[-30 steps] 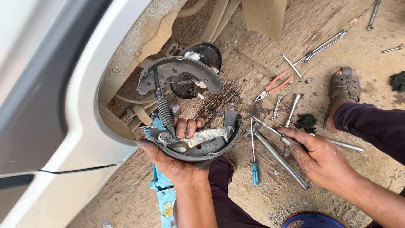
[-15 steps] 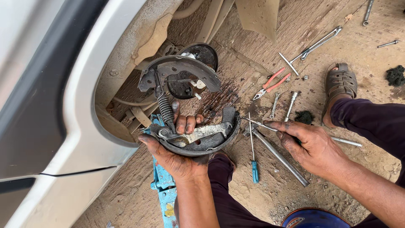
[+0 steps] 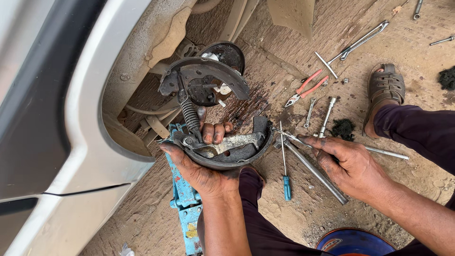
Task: The person cleans and assembles components of a drum brake system using a cloth and pliers.
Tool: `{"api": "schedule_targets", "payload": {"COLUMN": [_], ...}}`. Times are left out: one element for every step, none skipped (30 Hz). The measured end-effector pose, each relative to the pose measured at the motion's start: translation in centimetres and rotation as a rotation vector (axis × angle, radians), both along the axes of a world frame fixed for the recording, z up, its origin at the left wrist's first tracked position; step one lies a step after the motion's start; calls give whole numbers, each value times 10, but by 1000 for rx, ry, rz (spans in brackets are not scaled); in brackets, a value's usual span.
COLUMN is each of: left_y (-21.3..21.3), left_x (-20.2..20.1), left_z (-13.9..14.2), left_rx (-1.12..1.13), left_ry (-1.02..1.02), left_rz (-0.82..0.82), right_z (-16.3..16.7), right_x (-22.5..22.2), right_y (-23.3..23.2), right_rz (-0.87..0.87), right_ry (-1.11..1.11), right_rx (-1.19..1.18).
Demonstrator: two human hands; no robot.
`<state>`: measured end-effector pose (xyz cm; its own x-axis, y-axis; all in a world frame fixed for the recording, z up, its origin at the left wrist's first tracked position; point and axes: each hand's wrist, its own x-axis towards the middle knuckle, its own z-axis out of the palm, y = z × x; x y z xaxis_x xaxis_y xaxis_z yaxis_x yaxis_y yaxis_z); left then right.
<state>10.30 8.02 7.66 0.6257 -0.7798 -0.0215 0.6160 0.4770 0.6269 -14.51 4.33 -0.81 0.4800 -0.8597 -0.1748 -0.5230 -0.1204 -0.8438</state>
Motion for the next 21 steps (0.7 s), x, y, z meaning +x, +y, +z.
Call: {"api": "schedule_targets", "payload": {"left_y": [0, -1, -1, -1, -1, -1, -1, -1, -1, -1, -2, -2, -3, -3, -3, -4, -4, -4, -5, -5, -5], "left_x": [-1, -1, -2, -2, -2, -2, -2, -2, -2, -2, -2, -3, -3, -3, -3, -3, -3, -3, -4, -4, -4], "left_z": [0, 0, 0, 0, -1, -1, -2, -2, -3, -4, -4, -5, -5, -6, -6, -7, -7, -7, -8, -9, -9], "left_rx": [-8, -12, -15, -19, -29, -39, -49, -44, -39, -34, -34, -35, -34, -40, -48, -54, -35, -17, -2, -14, -22], "left_ry": [-24, -19, -14, -8, -2, 4, 11, 1, -8, -16, -22, -26, -31, -25, -21, -17, -7, 5, 18, 6, -4], "left_rz": [-22, -20, -17, -16, -23, -31, -38, -36, -34, -34, -22, -9, 6, -11, -30, -50, -23, 4, 30, 17, 3], "right_z": [-2, -4, -6, -8, -9, -10, -11, -11, -12, -11, -10, -10, -8, -7, -5, -3, -2, 0, 2, 4, 6], "right_x": [0, -1, -2, -3, -4, -5, -6, -6, -7, -7, -6, -5, -4, -3, -1, 0, 1, 3, 3, 4, 5], "right_y": [1, 2, 4, 4, 6, 7, 8, 9, 11, 12, 13, 14, 15, 15, 16, 16, 16, 16, 16, 17, 19], "right_rz": [-13, -2, 8, 15, 7, -2, -10, -2, 6, 13, 25, 38, 53, 40, 25, 9, -9, -27, -45, -23, 0], "right_ry": [26, -26, -79, -131, -123, -115, -107, -107, -106, -105, -43, 20, 83, 36, -13, -63, -77, -90, -102, -100, -97], "right_rx": [24, -43, -109, -177, -158, -139, -119, -125, -131, -137, -97, -58, -17, -29, -42, -53, -63, -75, -89, -95, -98]}}
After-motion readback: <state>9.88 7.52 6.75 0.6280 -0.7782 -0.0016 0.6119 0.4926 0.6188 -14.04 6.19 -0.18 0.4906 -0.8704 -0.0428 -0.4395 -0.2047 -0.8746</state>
